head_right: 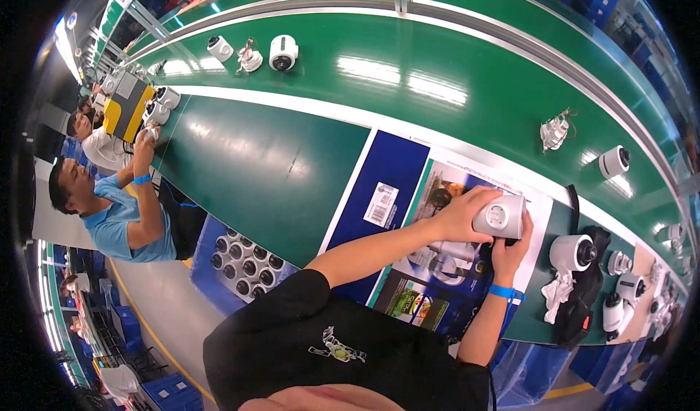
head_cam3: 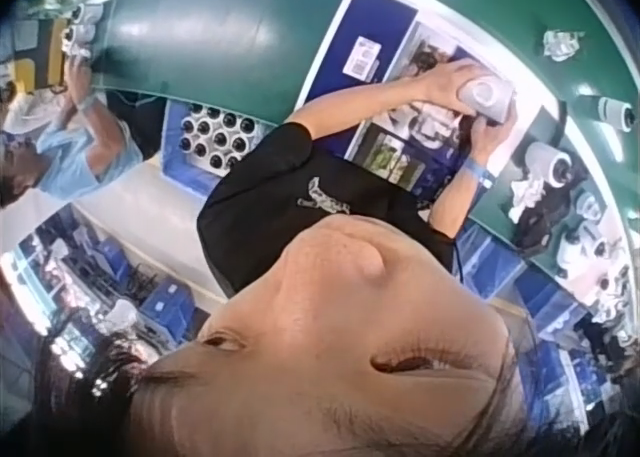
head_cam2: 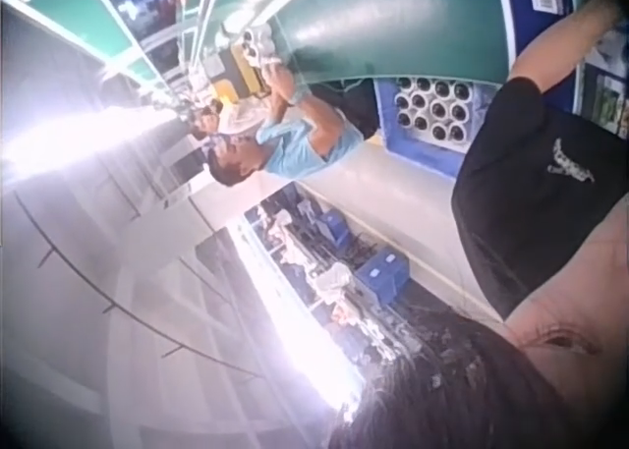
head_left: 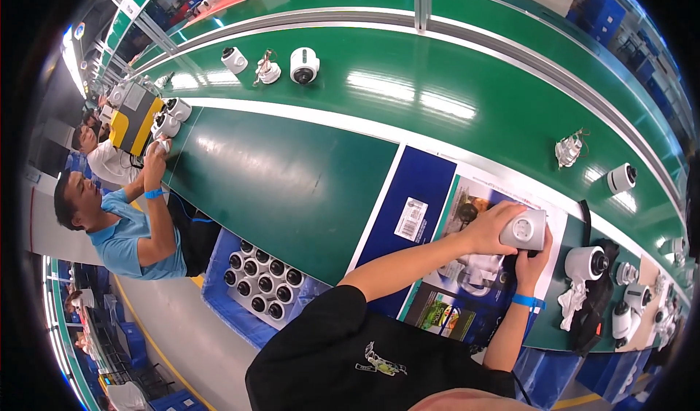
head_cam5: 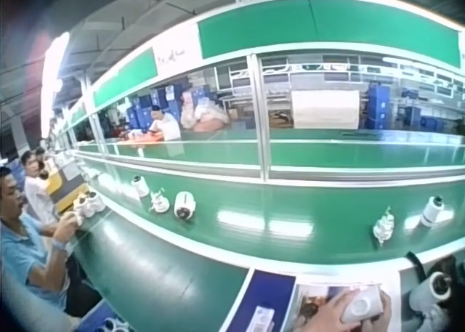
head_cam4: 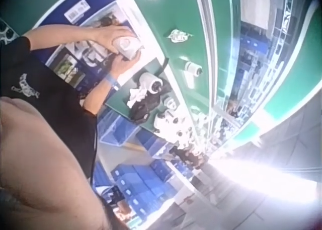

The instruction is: Assembling internal electronic components and wiring into security camera housings on a factory assembly line.

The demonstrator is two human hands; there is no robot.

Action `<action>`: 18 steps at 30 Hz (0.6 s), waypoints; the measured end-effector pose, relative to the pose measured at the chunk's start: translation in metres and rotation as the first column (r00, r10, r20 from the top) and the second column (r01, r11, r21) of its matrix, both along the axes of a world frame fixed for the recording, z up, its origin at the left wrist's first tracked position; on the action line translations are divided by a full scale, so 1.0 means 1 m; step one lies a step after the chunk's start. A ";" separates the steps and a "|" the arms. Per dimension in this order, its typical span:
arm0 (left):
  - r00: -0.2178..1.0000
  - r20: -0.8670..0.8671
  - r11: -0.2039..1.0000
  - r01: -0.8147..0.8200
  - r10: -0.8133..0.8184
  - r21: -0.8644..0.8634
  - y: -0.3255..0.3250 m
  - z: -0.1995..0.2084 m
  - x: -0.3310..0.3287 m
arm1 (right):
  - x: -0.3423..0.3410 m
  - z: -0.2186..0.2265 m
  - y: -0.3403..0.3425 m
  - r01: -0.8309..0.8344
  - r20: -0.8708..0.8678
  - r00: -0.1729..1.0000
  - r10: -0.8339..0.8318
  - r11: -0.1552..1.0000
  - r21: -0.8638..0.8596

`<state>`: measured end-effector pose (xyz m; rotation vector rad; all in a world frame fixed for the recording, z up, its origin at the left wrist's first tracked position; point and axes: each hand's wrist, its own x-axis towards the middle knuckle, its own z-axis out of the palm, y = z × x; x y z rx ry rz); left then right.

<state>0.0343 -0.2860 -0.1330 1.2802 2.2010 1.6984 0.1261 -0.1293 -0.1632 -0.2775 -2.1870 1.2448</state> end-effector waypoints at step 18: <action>1.000 -0.009 0.999 0.019 -0.019 0.027 0.028 0.005 -0.002 | 0.004 0.007 0.029 0.004 0.109 0.994 0.016 0.984 -0.178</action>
